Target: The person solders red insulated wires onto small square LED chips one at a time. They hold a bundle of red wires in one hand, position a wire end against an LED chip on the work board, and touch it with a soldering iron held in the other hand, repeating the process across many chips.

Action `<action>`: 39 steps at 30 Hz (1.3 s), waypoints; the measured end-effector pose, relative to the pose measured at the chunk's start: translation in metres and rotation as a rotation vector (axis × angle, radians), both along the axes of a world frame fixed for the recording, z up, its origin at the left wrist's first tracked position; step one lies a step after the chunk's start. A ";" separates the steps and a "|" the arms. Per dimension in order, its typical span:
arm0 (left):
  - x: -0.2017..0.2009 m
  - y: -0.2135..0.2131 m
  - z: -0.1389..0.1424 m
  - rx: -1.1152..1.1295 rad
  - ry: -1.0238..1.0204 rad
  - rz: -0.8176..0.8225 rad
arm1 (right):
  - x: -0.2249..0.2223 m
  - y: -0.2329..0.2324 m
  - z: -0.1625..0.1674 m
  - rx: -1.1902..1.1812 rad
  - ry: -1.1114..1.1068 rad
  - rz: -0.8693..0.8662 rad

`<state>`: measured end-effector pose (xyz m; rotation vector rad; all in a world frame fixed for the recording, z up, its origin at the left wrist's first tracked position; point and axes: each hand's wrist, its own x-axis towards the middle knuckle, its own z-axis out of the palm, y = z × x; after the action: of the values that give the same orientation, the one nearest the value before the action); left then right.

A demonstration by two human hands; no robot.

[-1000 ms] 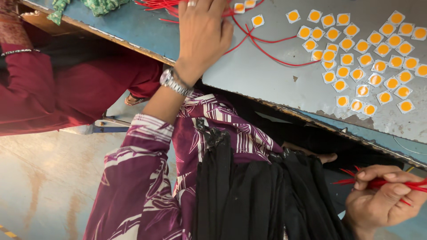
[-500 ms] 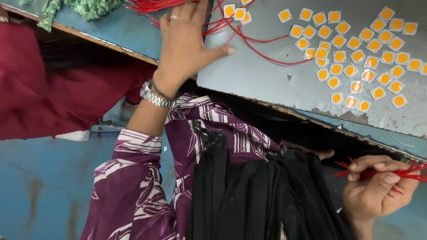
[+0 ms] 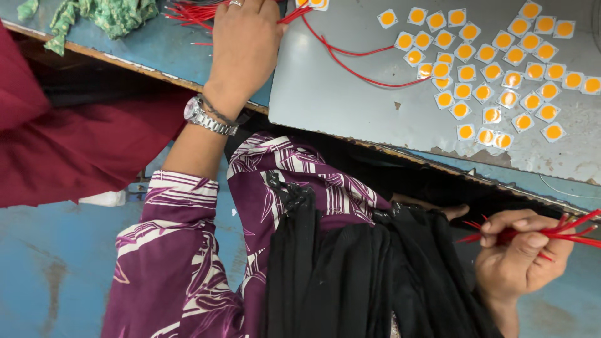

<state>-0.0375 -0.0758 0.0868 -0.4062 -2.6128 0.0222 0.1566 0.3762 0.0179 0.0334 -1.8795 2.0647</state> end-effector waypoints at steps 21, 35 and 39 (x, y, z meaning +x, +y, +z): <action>0.017 0.006 0.042 0.144 -0.027 0.019 | 0.003 0.010 -0.012 -0.033 0.014 -0.033; 0.039 -0.036 0.030 0.005 -0.255 0.095 | 0.002 0.008 -0.012 -0.041 0.012 -0.011; 0.031 -0.046 0.021 0.244 -0.282 0.070 | 0.003 0.007 -0.013 -0.045 0.011 -0.006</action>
<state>-0.0069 -0.1219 0.1079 -0.2452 -2.8589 -0.3513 0.1597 0.3832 0.0052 0.0281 -1.8240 2.0976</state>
